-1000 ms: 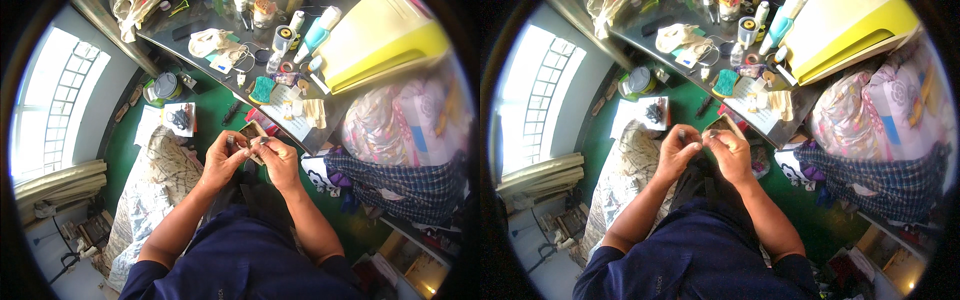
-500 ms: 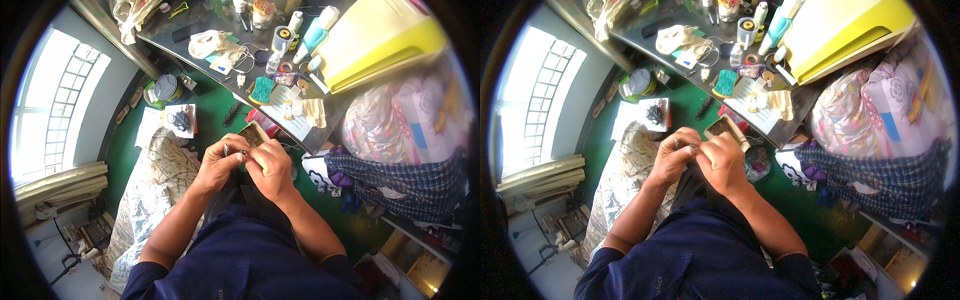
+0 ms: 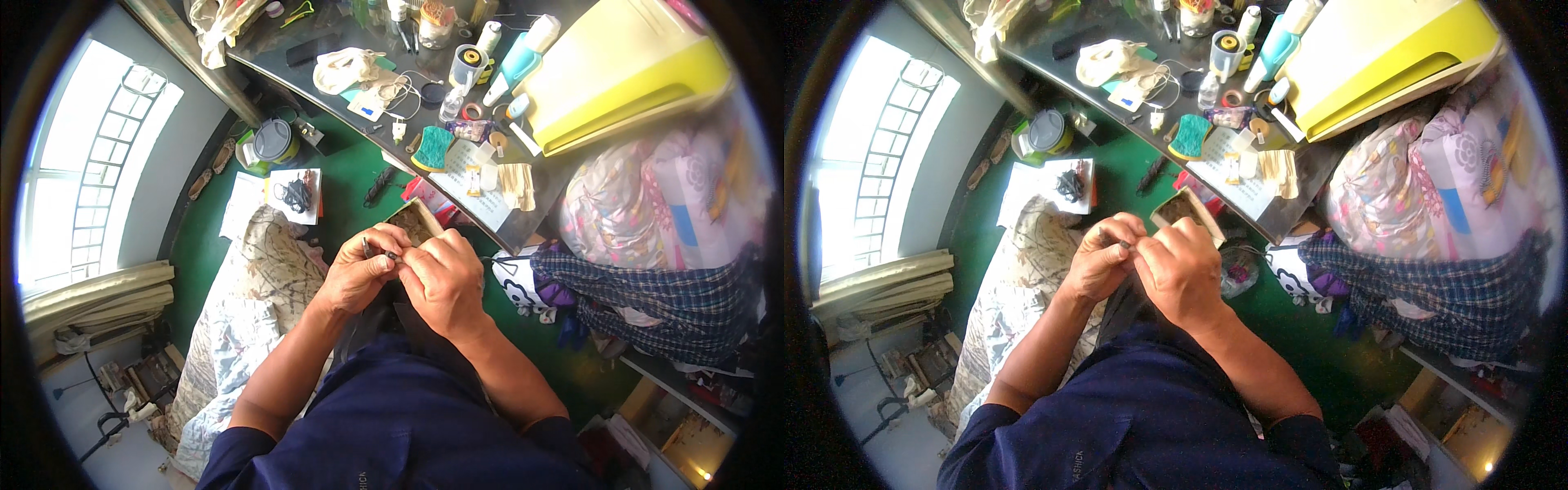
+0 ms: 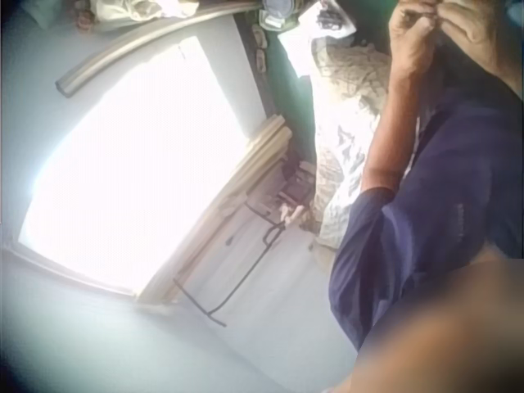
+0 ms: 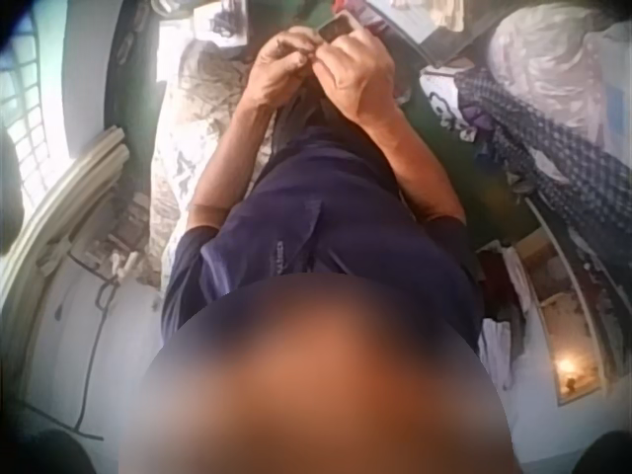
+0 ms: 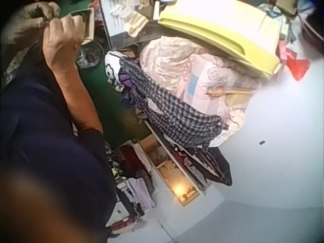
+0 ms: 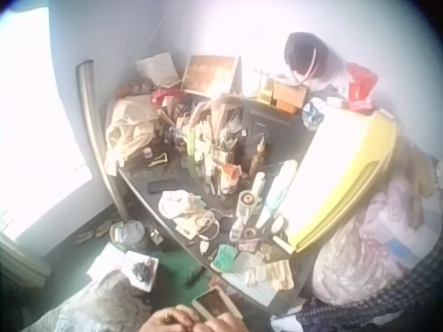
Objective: The person is repairing a black electronic cable. They use a cloth to clean the connector, then wrap the connector with tape. Finally, they coil the cable and place it on a box.
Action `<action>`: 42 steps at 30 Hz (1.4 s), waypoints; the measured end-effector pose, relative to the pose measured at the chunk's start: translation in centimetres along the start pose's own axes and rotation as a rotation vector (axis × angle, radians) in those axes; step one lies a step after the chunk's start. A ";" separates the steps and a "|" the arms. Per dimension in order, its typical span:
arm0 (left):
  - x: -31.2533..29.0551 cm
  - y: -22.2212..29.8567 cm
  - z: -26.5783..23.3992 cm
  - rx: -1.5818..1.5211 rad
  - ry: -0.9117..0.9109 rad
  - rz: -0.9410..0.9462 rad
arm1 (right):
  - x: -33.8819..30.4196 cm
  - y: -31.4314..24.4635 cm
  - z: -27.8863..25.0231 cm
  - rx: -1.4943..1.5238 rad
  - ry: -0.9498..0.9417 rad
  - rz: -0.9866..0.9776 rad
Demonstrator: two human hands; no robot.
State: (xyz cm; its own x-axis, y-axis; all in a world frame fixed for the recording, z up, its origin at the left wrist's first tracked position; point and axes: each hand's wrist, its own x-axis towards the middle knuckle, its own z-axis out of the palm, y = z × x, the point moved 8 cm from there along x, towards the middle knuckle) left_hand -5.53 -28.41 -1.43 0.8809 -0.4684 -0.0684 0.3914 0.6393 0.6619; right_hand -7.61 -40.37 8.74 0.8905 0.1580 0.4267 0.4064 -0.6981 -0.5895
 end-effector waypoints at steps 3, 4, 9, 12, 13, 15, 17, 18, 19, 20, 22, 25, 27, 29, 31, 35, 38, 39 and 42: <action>0.0 0.5 -0.1 0.038 0.018 0.006 | 0.2 0.0 0.0 0.035 0.008 0.012; 0.0 0.8 -0.2 0.047 0.032 -0.001 | 0.1 0.1 0.2 0.052 0.006 0.025; 0.2 3.3 -1.1 0.032 0.216 0.000 | -0.4 1.1 0.7 0.163 0.010 0.069; 0.5 5.6 -3.2 -0.029 0.361 0.061 | -0.9 1.9 0.7 0.171 -0.002 0.079; 0.6 6.6 -3.9 -0.023 0.393 0.079 | -1.2 2.2 0.7 0.169 -0.006 0.084; 0.7 8.7 -5.3 0.005 0.456 0.151 | -1.7 3.0 0.6 0.167 -0.012 0.091; 0.7 10.6 -5.7 0.022 0.476 0.202 | -2.2 3.9 0.3 0.167 -0.018 0.094; 0.6 11.3 -6.4 0.021 0.516 0.212 | -2.5 4.3 0.1 0.150 -0.024 0.096; 0.6 12.3 -7.3 0.044 0.522 0.245 | -2.9 5.1 0.1 0.143 -0.032 0.125; 0.4 13.3 -8.1 0.029 0.539 0.275 | -3.3 5.8 0.0 0.136 -0.040 0.154; 0.1 14.9 -8.8 0.022 0.530 0.317 | -4.1 7.1 -0.2 0.146 -0.062 0.191; -0.6 16.2 -11.3 -0.021 0.576 0.374 | -5.1 8.5 -0.7 0.147 -0.058 0.242; -1.1 17.3 -12.7 -0.091 0.585 0.393 | -5.8 9.9 -0.9 0.143 -0.061 0.283; -1.4 17.9 -13.4 -0.079 0.616 0.425 | -6.5 10.9 -1.3 0.154 -0.048 0.317; -1.5 17.9 -14.1 -0.004 0.609 0.405 | -6.7 11.3 -1.5 0.234 -0.020 0.340; -2.6 15.9 -17.8 0.009 0.661 0.332 | -6.5 11.3 -1.4 0.542 -0.005 0.471; -2.5 13.2 -20.1 -0.222 0.508 0.210 | -5.9 10.4 -1.6 0.707 0.003 0.535; -2.8 12.1 -21.3 -0.257 0.474 0.175 | -5.5 9.9 -1.8 0.718 -0.007 0.518; -4.3 9.3 -25.1 -0.155 0.609 0.126 | -4.0 7.9 -2.5 0.764 -0.039 0.432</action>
State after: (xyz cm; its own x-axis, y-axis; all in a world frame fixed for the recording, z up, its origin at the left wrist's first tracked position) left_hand 0.96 -5.15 -13.69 0.8984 0.0171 -0.4389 0.2686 0.7692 0.5798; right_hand -8.48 -48.21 4.11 0.9988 0.0214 0.0451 0.0460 -0.0460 -0.9979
